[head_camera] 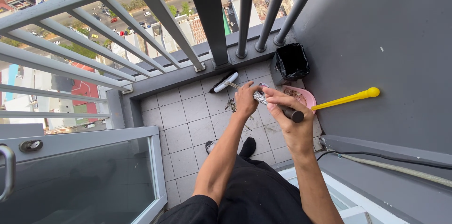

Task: The recorder assembles a squeegee and cleans debris from a balcony floor.

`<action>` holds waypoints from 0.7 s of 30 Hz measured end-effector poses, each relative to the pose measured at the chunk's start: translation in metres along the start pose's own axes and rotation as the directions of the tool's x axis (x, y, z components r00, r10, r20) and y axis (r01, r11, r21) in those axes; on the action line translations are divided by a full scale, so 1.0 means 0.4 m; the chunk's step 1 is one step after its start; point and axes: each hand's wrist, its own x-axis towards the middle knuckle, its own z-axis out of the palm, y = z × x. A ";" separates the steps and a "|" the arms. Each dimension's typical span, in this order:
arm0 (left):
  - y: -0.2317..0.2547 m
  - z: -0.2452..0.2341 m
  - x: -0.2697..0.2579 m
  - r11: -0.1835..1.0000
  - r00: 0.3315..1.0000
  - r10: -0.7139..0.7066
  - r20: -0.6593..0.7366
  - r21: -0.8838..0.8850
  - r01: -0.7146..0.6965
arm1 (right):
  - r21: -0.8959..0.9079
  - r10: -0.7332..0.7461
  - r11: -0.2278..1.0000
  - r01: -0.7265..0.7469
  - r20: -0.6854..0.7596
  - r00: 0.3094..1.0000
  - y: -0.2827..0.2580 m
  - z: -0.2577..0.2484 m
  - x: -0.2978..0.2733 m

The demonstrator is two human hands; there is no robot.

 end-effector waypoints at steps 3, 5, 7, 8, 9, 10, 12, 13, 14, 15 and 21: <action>-0.021 0.053 -0.004 0.999 0.999 0.045 -0.004 -0.026 -0.045 | -0.029 -0.011 1.000 0.011 0.003 1.000 -0.006 -0.002 0.001; 0.008 0.058 -0.013 0.999 1.000 0.021 0.023 -0.042 -0.020 | -0.062 -0.003 0.998 0.002 -0.017 1.000 -0.018 -0.007 0.001; 0.027 0.061 -0.023 0.998 0.999 -0.004 0.045 -0.055 0.007 | -0.093 0.003 0.996 -0.007 -0.034 0.999 -0.029 -0.009 0.001; 0.032 0.064 -0.026 0.998 0.998 0.017 0.053 -0.059 -0.014 | -0.071 -0.001 0.997 -0.003 -0.055 0.998 -0.035 -0.010 0.002; 0.039 0.069 -0.030 0.997 0.997 0.041 0.063 -0.064 -0.037 | -0.051 -0.006 0.999 0.002 -0.080 0.997 -0.040 -0.012 0.002; 0.052 0.059 -0.038 0.997 0.997 0.042 0.064 -0.064 -0.038 | -0.051 -0.006 0.999 0.002 -0.081 0.997 -0.044 -0.014 0.001; 0.080 0.039 -0.046 0.997 0.994 0.063 0.086 -0.046 -0.059 | -0.059 -0.097 0.994 0.093 -0.068 0.993 -0.052 -0.018 0.002; 0.091 0.029 -0.050 0.997 0.994 0.064 0.086 -0.046 -0.060 | -0.059 -0.098 0.994 0.094 -0.068 0.993 -0.060 -0.017 0.005; 0.101 0.018 -0.053 0.997 0.996 0.061 0.067 -0.051 -0.058 | -0.001 -0.100 0.995 0.100 -0.069 0.993 -0.068 -0.015 0.008; 0.112 0.009 -0.059 0.997 0.997 0.058 0.049 -0.057 -0.055 | 0.055 -0.100 0.993 0.104 -0.069 0.993 -0.075 -0.014 0.009; 0.122 -0.053 -0.072 0.998 0.999 0.049 -0.008 -0.050 -0.049 | 0.133 -0.107 0.985 0.112 -0.042 0.993 -0.081 -0.009 0.002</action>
